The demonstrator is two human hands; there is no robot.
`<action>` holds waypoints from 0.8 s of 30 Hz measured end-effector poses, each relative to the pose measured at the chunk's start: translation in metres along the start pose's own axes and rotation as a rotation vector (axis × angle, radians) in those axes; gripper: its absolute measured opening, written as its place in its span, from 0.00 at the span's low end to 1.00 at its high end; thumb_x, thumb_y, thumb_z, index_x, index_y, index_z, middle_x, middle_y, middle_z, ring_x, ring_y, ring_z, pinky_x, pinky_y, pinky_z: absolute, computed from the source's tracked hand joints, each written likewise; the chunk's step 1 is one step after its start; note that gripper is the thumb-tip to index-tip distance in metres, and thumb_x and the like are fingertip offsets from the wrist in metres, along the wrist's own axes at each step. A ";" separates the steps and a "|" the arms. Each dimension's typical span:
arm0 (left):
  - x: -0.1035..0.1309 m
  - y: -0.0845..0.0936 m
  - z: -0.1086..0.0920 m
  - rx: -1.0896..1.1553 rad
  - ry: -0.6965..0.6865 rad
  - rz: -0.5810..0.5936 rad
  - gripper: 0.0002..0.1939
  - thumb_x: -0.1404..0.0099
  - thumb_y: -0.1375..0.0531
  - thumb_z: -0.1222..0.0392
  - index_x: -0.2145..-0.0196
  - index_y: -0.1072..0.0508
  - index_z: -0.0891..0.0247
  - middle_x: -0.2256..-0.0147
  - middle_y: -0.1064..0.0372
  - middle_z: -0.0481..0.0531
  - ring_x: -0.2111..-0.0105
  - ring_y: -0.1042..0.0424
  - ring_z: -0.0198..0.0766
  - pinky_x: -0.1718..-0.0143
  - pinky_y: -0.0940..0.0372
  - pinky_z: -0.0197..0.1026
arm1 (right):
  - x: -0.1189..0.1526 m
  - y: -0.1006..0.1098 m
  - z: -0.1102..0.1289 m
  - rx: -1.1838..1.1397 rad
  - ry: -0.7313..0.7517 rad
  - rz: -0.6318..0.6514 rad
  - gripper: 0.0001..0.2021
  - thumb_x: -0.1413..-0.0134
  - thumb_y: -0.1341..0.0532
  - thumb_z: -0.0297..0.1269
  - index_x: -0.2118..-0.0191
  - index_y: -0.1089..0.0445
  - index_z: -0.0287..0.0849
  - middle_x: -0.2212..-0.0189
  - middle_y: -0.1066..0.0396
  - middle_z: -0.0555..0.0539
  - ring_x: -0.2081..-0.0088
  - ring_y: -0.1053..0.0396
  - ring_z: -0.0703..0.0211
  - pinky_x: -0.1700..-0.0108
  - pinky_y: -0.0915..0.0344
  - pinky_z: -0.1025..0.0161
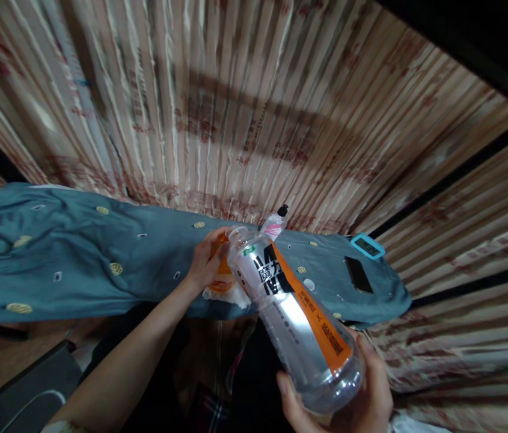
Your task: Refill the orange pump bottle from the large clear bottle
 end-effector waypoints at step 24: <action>0.001 -0.001 0.003 0.015 0.008 -0.014 0.33 0.30 0.49 0.31 0.48 0.27 0.62 0.53 0.23 0.61 0.53 0.24 0.51 0.48 0.30 0.52 | 0.003 0.000 -0.002 -0.012 -0.039 0.056 0.52 0.58 0.24 0.47 0.29 0.45 0.40 0.48 0.31 0.40 0.53 0.29 0.51 0.51 0.31 0.58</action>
Point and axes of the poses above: each hand's wrist, its own x-axis away from the middle knuckle, its own y-axis out of the back of the hand, z = x × y, the point moved 7 cm from there along -x, towards the middle knuckle
